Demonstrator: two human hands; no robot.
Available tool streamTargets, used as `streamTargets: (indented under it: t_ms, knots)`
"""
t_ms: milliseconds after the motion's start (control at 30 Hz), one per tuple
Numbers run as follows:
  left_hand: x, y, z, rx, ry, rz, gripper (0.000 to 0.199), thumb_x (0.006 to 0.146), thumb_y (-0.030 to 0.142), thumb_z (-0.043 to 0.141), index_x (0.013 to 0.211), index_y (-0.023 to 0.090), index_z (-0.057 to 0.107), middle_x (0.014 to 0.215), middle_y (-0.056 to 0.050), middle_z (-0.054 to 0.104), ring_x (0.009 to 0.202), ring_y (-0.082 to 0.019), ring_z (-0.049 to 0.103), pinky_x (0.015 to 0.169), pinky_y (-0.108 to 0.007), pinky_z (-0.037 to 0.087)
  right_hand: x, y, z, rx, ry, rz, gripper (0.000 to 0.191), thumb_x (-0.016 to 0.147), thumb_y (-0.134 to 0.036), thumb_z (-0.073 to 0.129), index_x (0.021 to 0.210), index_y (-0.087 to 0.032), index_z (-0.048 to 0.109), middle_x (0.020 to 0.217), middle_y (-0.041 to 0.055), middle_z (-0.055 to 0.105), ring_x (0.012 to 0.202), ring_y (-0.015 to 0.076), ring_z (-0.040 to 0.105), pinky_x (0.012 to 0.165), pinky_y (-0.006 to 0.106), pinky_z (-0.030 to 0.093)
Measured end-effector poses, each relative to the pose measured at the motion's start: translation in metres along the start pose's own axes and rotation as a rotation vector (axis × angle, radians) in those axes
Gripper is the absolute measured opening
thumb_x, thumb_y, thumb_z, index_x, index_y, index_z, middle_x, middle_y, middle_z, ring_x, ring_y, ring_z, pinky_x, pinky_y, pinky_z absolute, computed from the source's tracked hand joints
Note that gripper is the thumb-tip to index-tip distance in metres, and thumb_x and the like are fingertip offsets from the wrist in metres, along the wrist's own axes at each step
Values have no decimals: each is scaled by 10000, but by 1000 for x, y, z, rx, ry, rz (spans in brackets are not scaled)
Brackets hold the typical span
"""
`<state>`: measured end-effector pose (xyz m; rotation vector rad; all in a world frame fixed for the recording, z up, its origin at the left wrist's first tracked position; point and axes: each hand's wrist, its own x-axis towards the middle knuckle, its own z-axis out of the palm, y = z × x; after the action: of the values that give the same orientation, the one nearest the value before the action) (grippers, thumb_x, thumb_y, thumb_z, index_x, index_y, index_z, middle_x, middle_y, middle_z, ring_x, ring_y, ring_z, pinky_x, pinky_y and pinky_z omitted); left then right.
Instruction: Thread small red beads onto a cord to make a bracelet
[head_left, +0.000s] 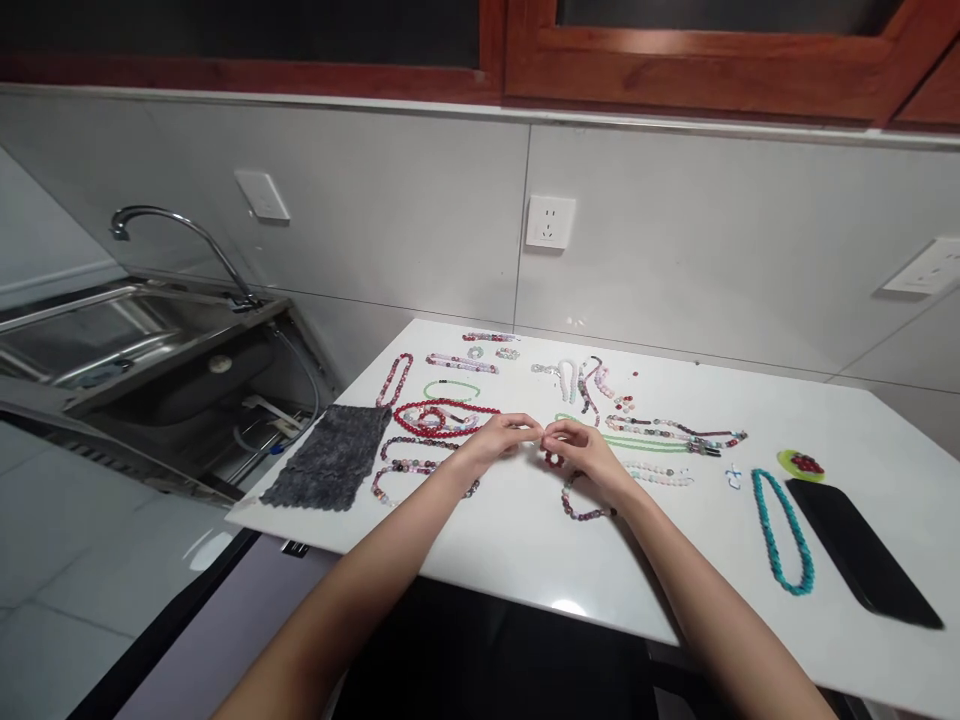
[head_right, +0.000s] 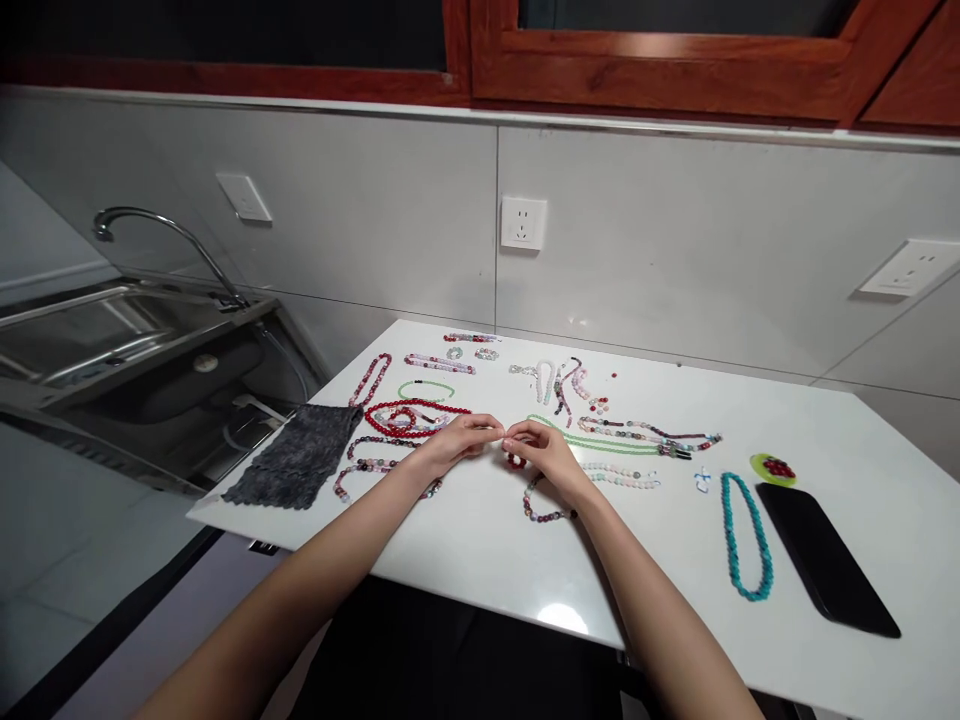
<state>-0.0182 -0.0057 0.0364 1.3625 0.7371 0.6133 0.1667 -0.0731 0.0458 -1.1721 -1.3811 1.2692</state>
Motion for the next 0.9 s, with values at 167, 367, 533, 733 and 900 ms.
streamTargets:
  t_ms: [167, 367, 533, 733, 900]
  knots:
    - [1, 1, 0, 44, 73, 24, 336, 645, 465, 732, 818, 179, 700, 776, 3, 597, 648, -84, 474, 585, -222, 318, 0, 1, -3, -11, 22, 8, 290, 755, -467, 706, 900, -217, 685, 855, 34, 636, 760, 163, 559, 674, 313, 408]
    - [-1, 1, 1, 54, 59, 77, 330, 678, 465, 709, 832, 174, 698, 793, -6, 605, 663, -99, 479, 599, -236, 318, -2, 0, -3, -56, 17, -48, 248, 780, -421, 691, 900, -204, 676, 855, 46, 655, 783, 175, 581, 698, 309, 417]
    - [3, -5, 1, 184, 168, 160, 244, 692, 402, 713, 811, 189, 721, 896, -25, 605, 778, -135, 523, 660, -247, 352, -1, 4, 1, -77, 64, -61, 281, 779, -457, 674, 882, -195, 678, 794, 48, 660, 727, 175, 584, 643, 300, 421]
    - [3, -6, 7, 393, 321, 294, 163, 696, 333, 722, 801, 209, 737, 866, -21, 519, 745, -121, 480, 676, -249, 366, 2, 11, 4, -16, 132, -74, 282, 758, -466, 695, 825, -193, 672, 781, 50, 669, 713, 179, 598, 684, 326, 460]
    - [4, -9, 15, 478, 467, 371, 96, 704, 275, 709, 763, 201, 721, 858, -20, 464, 752, -123, 464, 654, -241, 361, 2, 14, 6, 0, 168, -87, 270, 756, -445, 701, 844, -191, 683, 833, 69, 683, 780, 202, 617, 758, 365, 479]
